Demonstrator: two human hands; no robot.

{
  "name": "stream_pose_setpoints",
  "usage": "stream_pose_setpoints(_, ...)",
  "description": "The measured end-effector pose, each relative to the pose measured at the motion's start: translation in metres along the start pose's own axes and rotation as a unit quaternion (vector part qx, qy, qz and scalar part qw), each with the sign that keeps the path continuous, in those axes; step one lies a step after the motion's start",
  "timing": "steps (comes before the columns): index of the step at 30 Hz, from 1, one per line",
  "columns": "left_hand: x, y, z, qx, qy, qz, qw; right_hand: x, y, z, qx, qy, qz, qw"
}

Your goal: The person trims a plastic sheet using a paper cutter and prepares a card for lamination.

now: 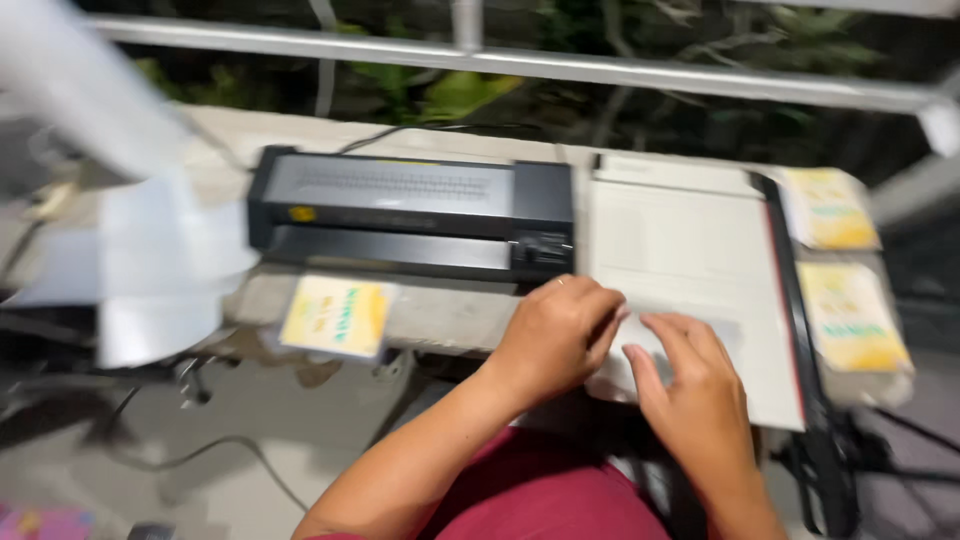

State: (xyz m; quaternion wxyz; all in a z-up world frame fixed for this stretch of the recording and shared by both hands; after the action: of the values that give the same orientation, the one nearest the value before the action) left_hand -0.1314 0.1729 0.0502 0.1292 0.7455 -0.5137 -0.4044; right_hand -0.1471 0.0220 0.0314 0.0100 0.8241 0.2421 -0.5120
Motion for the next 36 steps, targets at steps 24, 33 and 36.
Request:
stream_pose_setpoints(24, -0.316, -0.199, 0.223, -0.340, 0.129, -0.419, 0.832, 0.127, -0.195, -0.034, -0.219, -0.181, -0.129, 0.950)
stream_pose_setpoints(33, -0.345, -0.187, 0.208, -0.367, 0.145, -0.350, 0.850, 0.141, -0.174, -0.031, -0.180, -0.185, -0.093, 0.962)
stream_pose_setpoints(36, -0.348, -0.177, 0.197, -0.365, 0.088, -0.321, 0.869, 0.146, -0.170, -0.028, -0.156, -0.216, -0.077, 0.961)
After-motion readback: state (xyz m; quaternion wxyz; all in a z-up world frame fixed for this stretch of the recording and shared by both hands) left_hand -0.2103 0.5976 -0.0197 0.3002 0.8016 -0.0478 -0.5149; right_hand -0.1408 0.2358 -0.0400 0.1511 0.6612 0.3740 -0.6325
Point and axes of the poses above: each hand's wrist, its own z-axis away from the middle knuckle, its own x-axis out of the palm, y = z × x, the point moved 7 cm from there along -z, towards the middle knuckle, and after that the axes turned 11 degrees about z, right-handed, at the moved point
